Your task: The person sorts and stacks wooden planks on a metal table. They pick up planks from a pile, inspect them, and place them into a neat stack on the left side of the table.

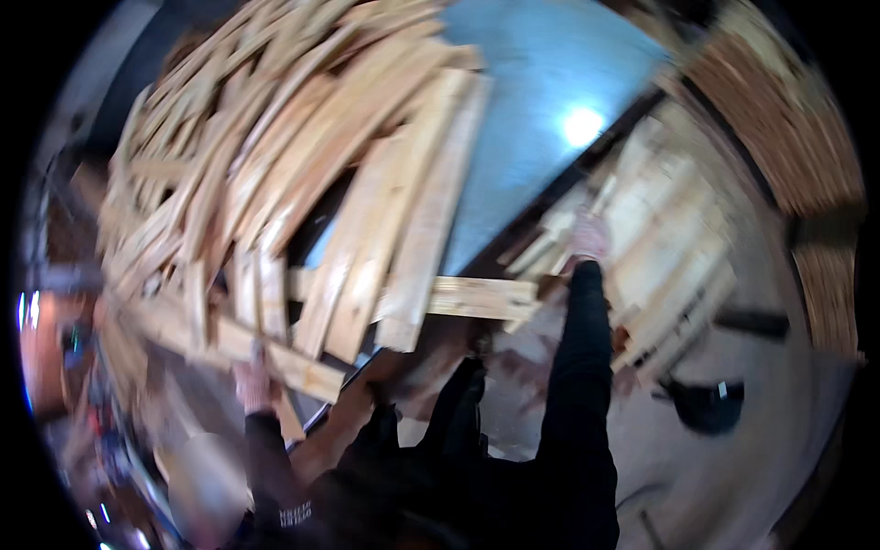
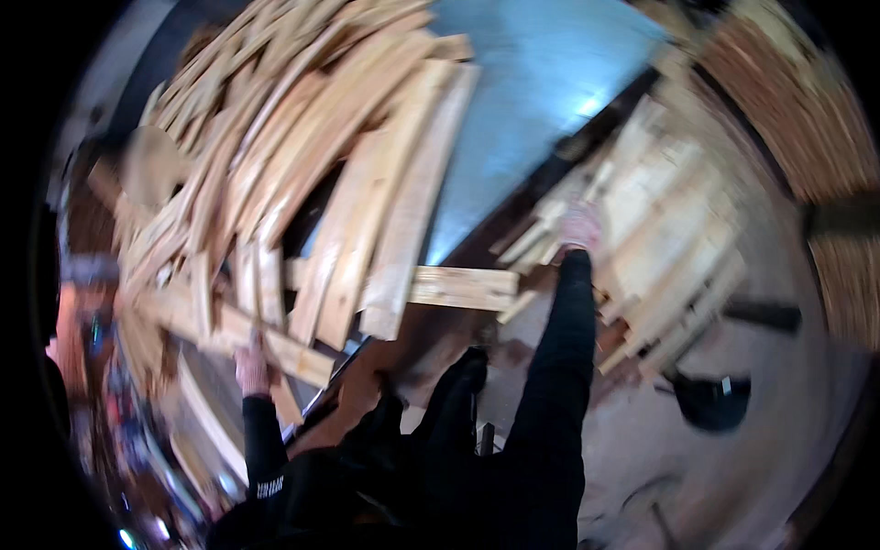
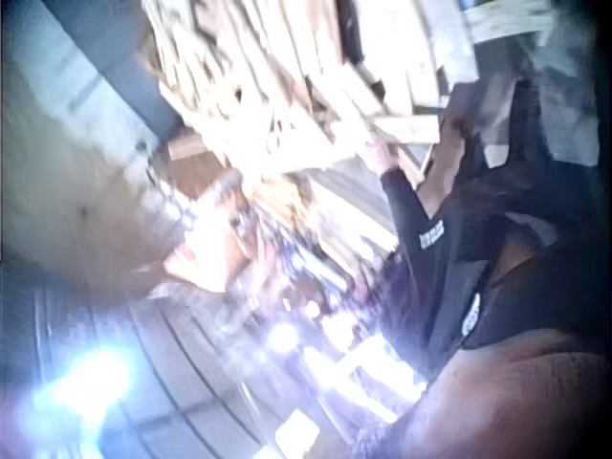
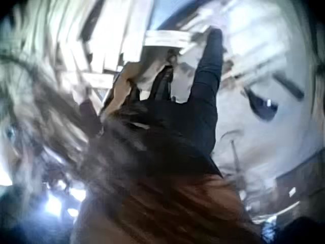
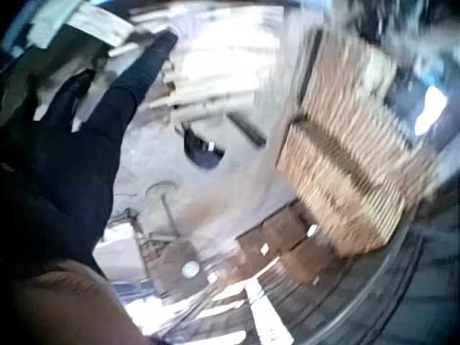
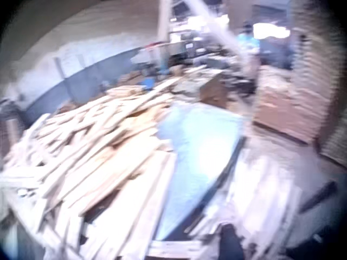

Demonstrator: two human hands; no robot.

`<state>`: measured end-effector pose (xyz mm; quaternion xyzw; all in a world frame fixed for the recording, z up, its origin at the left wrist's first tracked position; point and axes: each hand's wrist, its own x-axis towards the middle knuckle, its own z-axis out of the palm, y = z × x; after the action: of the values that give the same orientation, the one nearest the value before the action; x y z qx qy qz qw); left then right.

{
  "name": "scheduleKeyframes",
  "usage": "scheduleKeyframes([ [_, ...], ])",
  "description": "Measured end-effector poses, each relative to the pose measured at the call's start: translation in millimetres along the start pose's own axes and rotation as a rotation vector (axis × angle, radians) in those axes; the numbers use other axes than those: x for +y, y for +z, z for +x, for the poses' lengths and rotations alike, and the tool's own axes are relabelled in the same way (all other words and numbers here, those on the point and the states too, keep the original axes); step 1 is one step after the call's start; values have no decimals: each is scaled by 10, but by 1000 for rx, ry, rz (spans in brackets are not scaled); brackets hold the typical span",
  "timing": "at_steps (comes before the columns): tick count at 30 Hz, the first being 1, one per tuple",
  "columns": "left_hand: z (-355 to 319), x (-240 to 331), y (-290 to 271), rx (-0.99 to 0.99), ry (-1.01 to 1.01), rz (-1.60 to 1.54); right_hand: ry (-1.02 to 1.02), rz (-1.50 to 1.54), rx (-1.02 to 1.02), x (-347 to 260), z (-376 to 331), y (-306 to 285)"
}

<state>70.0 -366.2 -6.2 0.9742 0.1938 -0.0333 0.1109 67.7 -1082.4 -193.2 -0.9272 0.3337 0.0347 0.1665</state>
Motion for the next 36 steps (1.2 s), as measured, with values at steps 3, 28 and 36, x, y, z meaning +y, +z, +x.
scheduleKeyframes([
  [3,365,554,-23,-39,32,-36,-315,-401,-153,475,468,195],
  [28,-470,-2659,-1410,48,-410,-534,-629,-22,151,-6465,-1946,-142],
  [36,220,-3910,-1134,263,-185,155,-606,334,301,-6452,-3249,-595],
])
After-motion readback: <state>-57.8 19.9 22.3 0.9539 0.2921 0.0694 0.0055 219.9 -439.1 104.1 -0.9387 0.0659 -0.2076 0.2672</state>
